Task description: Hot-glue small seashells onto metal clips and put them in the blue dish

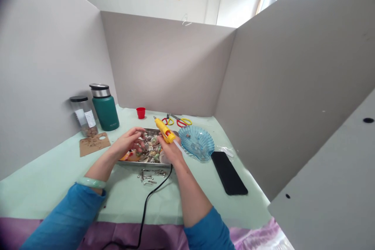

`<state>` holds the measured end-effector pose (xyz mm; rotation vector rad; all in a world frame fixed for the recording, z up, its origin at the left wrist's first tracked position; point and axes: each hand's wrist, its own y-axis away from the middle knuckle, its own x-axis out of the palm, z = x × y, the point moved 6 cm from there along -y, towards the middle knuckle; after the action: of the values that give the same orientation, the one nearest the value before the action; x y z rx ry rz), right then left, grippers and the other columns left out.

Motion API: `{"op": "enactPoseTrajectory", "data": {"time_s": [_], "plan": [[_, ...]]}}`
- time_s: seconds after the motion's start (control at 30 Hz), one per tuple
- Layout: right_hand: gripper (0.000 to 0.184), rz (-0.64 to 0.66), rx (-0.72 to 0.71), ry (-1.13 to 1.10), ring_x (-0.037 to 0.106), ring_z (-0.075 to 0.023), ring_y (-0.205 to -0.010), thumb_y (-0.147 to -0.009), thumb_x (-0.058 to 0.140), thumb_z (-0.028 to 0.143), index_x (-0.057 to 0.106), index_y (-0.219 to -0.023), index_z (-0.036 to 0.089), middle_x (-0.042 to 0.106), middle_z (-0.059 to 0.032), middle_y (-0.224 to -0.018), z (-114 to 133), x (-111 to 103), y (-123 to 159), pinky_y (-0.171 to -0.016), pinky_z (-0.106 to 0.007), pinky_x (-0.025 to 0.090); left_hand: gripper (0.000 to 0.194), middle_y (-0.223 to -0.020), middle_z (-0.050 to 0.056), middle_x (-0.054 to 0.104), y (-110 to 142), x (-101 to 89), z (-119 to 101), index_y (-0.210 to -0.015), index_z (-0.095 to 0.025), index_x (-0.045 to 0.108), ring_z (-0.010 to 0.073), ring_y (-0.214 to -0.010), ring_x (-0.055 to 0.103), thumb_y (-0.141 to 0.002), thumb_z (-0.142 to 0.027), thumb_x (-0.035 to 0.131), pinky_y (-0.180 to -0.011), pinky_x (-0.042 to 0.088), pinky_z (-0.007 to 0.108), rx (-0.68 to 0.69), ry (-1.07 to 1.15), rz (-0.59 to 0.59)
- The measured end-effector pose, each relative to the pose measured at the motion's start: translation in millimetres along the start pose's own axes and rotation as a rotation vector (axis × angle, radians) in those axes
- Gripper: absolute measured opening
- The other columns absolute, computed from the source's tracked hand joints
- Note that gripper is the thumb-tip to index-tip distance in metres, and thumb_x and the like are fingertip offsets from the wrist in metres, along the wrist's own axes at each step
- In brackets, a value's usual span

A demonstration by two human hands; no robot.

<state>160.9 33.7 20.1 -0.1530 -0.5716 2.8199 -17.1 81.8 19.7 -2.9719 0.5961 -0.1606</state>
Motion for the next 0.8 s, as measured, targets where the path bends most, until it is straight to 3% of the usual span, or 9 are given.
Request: {"op": "enactPoseTrajectory", "data": {"time_s": [0.2,0.33,0.43,0.53,0.67,0.8], "plan": [[0.026,-0.044,0.012,-0.054,0.060,-0.0155,-0.058,-0.072,0.062,0.037,0.063,-0.089,0.017,0.065,-0.0011,-0.069,1.5,-2.7,0.1,-0.054,-0.025,0.048,0.027,-0.064,-0.003,0.053,-5.7,-35.2,-9.2,-0.082,-0.014,0.055,0.0070,-0.048,0.048,-0.066,-0.030,0.070,-0.040,0.035,0.018,0.099,0.195,-0.265],[0.026,-0.067,0.021,-0.071,0.063,-0.0176,-0.063,-0.071,0.062,0.036,0.063,-0.088,0.017,0.066,-0.0016,-0.069,0.1,-3.3,-1.6,-0.056,-0.026,0.050,0.031,-0.070,0.000,0.059,1.7,-48.6,-18.0,-0.082,-0.012,0.057,0.0061,-0.049,0.048,-0.060,-0.026,0.075,-0.042,0.035,0.018,0.133,0.143,-0.309],[0.024,-0.053,0.006,-0.062,0.064,-0.0177,-0.063,-0.072,0.062,0.036,0.063,-0.088,0.017,0.066,-0.0014,-0.069,-0.8,-2.6,-2.2,-0.056,-0.026,0.050,0.033,-0.081,0.006,0.065,12.0,-57.5,-26.7,-0.086,-0.011,0.058,0.0107,-0.058,0.056,-0.066,-0.035,0.071,-0.048,0.044,0.022,0.152,0.046,-0.300],[0.023,-0.046,-0.005,-0.044,0.064,-0.0171,-0.062,-0.073,0.062,0.035,0.063,-0.089,0.019,0.066,-0.0005,-0.069,-1.4,-2.7,-2.1,-0.057,-0.026,0.050,0.032,-0.081,0.008,0.066,21.2,-64.6,-31.7,-0.087,-0.012,0.056,0.0115,-0.054,0.055,-0.074,-0.041,0.062,-0.045,0.044,0.024,0.115,-0.119,-0.293],[0.022,-0.042,-0.009,-0.013,0.064,-0.0167,-0.060,-0.074,0.062,0.035,0.064,-0.089,0.019,0.067,0.0000,-0.067,0.6,-3.0,-1.1,-0.057,-0.026,0.050,0.024,-0.065,0.001,0.062,25.8,-59.2,-32.7,-0.082,-0.017,0.053,0.0102,-0.040,0.047,-0.080,-0.040,0.051,-0.035,0.036,0.021,0.045,-0.439,-0.259],[0.022,-0.043,0.003,0.006,0.063,-0.0159,-0.058,-0.073,0.062,0.035,0.064,-0.088,0.019,0.067,0.0003,-0.067,3.9,-3.5,0.2,-0.056,-0.025,0.049,0.022,-0.057,-0.003,0.057,21.9,-34.0,-27.5,-0.076,-0.020,0.053,0.0098,-0.036,0.043,-0.083,-0.038,0.042,-0.036,0.034,0.021,0.025,-0.715,-0.172]]}}
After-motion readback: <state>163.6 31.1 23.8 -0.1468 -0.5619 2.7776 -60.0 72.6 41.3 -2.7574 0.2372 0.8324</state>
